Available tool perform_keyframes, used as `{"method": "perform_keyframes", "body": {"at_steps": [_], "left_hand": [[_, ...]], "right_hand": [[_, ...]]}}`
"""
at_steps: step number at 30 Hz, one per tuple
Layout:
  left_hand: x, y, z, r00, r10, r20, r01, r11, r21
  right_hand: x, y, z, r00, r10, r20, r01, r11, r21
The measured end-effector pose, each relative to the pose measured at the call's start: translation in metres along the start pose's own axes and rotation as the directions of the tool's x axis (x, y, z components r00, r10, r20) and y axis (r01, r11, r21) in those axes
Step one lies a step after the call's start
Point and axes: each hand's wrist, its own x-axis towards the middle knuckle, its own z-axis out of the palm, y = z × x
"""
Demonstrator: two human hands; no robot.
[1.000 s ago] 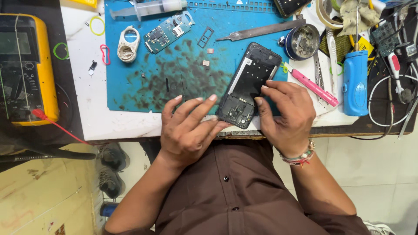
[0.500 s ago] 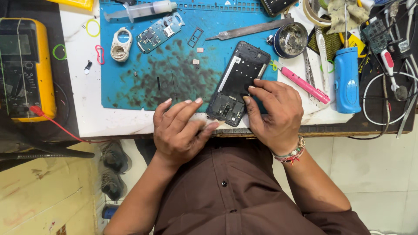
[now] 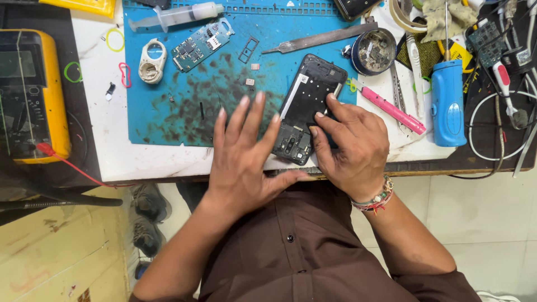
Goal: The person uses a pink plastic spudger to pry and separate the screen assembly from the phone's chassis. They then use a blue hot air gun to apply heat to the device's edges and finally wipe the phone's surface with a cloth.
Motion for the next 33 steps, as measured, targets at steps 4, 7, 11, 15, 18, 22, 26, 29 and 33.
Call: {"method": "perform_keyframes", "body": {"at_steps": [4, 7, 11, 15, 18, 22, 26, 29, 33], "left_hand": [[0.039, -0.008, -0.002, 0.998, 0.012, 0.058, -0.010, 0.999, -0.033], [0.052, -0.016, -0.002, 0.993, 0.050, 0.109, -0.042, 0.996, -0.078], [0.037, -0.015, -0.007, 0.995, 0.025, 0.098, -0.020, 0.998, -0.055], [0.026, -0.016, -0.011, 0.992, 0.007, 0.126, 0.008, 0.993, -0.116], [0.033, -0.020, -0.013, 0.986, 0.049, 0.160, -0.027, 0.990, -0.138], [0.059, -0.025, -0.016, 0.977, 0.093, 0.192, -0.071, 0.991, -0.117], [0.080, -0.024, -0.017, 0.962, 0.111, 0.251, -0.101, 0.994, -0.050], [0.089, -0.022, -0.013, 0.956, 0.108, 0.274, -0.107, 0.994, -0.018], [0.093, -0.022, 0.002, 0.978, 0.103, 0.180, -0.095, 0.994, -0.052]], "right_hand": [[0.000, 0.001, 0.001, 1.000, -0.004, 0.018, 0.004, 1.000, 0.002], [-0.002, 0.001, -0.001, 0.999, 0.005, 0.040, -0.006, 1.000, 0.022], [-0.002, 0.000, -0.005, 0.999, 0.017, 0.047, -0.017, 1.000, -0.005], [-0.005, 0.002, -0.003, 0.996, 0.013, 0.093, -0.009, 0.999, -0.045], [-0.007, 0.007, -0.003, 0.991, -0.011, 0.135, 0.014, 1.000, -0.016], [-0.005, 0.010, -0.002, 0.990, -0.029, 0.137, 0.030, 1.000, -0.009], [-0.005, 0.009, 0.001, 0.989, -0.029, 0.143, 0.032, 0.999, -0.018], [-0.005, 0.008, 0.001, 0.990, -0.029, 0.138, 0.035, 0.999, -0.036], [-0.006, 0.004, 0.001, 0.995, -0.003, 0.101, 0.009, 0.998, -0.056]]}}
